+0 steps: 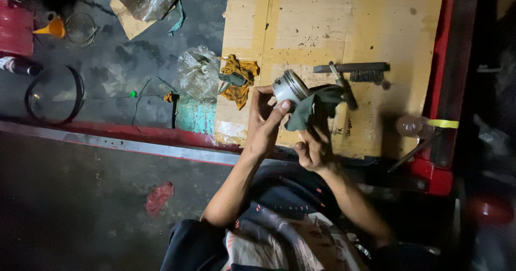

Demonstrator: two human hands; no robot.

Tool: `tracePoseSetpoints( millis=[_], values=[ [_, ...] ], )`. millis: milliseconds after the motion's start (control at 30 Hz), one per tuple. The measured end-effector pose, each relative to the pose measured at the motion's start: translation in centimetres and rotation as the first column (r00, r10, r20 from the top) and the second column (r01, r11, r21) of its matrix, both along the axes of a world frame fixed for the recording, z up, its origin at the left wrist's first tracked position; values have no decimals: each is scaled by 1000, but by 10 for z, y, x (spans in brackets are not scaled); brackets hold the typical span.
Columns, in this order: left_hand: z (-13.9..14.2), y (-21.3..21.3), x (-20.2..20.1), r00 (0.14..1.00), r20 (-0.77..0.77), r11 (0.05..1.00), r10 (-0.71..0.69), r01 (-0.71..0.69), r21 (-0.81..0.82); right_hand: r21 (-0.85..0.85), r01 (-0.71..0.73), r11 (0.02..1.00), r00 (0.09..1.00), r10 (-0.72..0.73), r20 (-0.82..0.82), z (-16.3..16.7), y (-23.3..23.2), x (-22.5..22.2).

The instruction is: The person holds a metal piston and scrubs its interior with a thin metal tool, then wipes the piston with a dark cloth. The person rotates the piston to clean different areas, including the top surface and ring grooves.

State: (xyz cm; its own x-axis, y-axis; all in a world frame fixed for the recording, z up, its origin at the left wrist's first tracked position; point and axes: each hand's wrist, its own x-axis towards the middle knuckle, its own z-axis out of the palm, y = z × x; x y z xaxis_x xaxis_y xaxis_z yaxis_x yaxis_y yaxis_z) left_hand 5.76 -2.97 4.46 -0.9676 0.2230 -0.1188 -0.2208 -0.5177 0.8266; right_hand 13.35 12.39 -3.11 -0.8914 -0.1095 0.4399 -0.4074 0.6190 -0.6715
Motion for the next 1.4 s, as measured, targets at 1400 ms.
tracePoseSetpoints(
  millis=[1400],
  values=[
    [-5, -29, -11, 993, 42, 993, -115, 115, -8, -460, -212, 862, 977, 187, -99, 36, 30, -28]
  ],
)
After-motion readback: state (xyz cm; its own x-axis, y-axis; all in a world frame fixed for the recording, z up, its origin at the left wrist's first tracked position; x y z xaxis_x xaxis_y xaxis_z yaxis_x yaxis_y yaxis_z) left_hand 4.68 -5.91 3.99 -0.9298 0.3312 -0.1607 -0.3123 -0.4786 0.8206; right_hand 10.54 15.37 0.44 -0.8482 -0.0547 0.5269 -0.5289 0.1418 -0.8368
